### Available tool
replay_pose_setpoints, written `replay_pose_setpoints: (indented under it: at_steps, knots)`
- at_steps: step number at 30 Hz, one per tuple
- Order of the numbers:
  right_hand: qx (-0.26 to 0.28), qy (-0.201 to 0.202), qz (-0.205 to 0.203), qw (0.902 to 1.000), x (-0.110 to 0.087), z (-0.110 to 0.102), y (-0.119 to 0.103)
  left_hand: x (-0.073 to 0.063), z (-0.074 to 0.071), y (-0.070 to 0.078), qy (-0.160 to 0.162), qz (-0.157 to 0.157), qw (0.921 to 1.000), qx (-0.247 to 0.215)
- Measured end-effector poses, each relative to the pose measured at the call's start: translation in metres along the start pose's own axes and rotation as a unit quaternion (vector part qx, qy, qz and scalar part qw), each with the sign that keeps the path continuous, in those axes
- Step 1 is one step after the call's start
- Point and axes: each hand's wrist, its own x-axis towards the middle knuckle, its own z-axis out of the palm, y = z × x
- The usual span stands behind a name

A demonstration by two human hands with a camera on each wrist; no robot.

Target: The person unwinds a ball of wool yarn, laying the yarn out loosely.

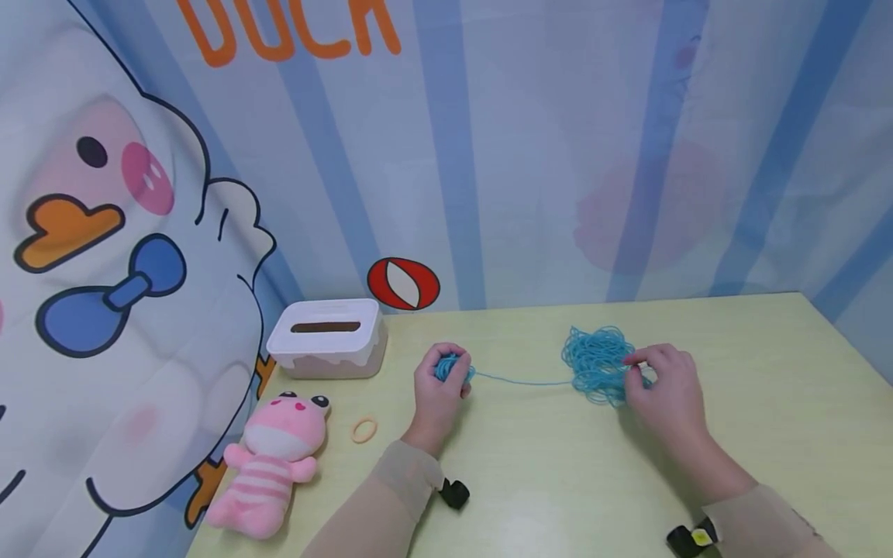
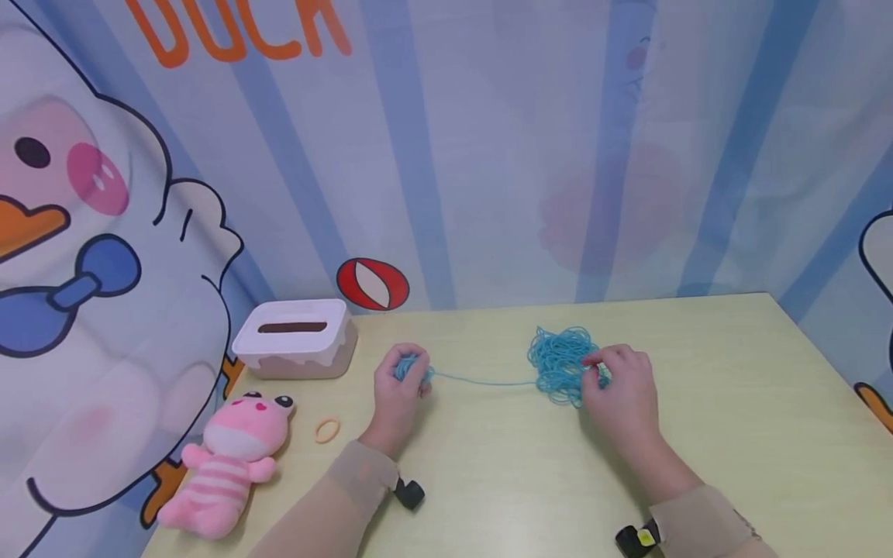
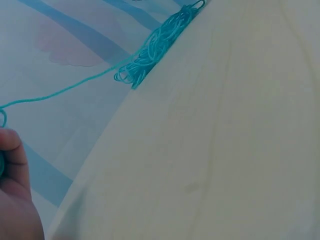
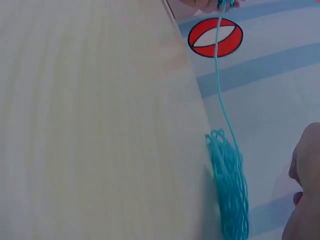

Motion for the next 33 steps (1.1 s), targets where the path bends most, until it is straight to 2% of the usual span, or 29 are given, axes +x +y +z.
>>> replay_pose_setpoints:
  at_steps: [2, 3, 5, 7, 10, 13, 17, 20, 24, 28, 33]
  knots:
    - [0.041, 0.056, -0.068, 0.9953, -0.001, 0.012, -0.013, 0.001, 0.000, 0.000, -0.003, 0.002, 1.0000, -0.004]
    - [0.052, 0.071, -0.098, 0.9913, -0.002, 0.019, -0.019, 0.001, 0.000, -0.001, -0.004, 0.002, 1.0000, -0.006]
    - [0.063, 0.073, -0.147, 0.9844, -0.003, 0.032, -0.032, 0.001, 0.000, -0.002, -0.007, 0.004, 0.9999, -0.009]
    - [0.065, 0.039, -0.169, 0.9827, -0.005, 0.044, -0.045, 0.001, 0.000, -0.002, -0.010, 0.006, 0.9999, -0.011]
    - [0.056, -0.042, -0.164, 0.9841, -0.009, 0.059, -0.065, 0.001, 0.000, -0.001, -0.019, 0.011, 0.9996, -0.017]
    - [0.050, -0.117, -0.141, 0.9817, -0.011, 0.074, -0.082, 0.001, 0.000, 0.000, -0.032, 0.023, 0.9989, -0.025]
    - [0.048, -0.168, -0.122, 0.9770, -0.011, 0.091, -0.097, 0.000, 0.001, 0.000, -0.048, 0.031, 0.9980, -0.027]
    - [0.044, -0.174, -0.118, 0.9767, -0.011, 0.098, -0.105, 0.000, 0.001, 0.000, -0.056, 0.032, 0.9975, -0.028]
    - [0.036, -0.159, -0.103, 0.9812, -0.012, 0.100, -0.108, 0.000, 0.001, -0.001, -0.062, 0.033, 0.9970, -0.031]
    - [0.034, -0.137, -0.087, 0.9863, -0.010, 0.094, -0.104, 0.001, 0.001, -0.001, -0.055, 0.028, 0.9980, -0.016]
    - [0.059, -0.113, -0.077, 0.9888, -0.007, 0.080, -0.096, 0.002, -0.002, -0.003, -0.036, 0.011, 0.9992, 0.011]
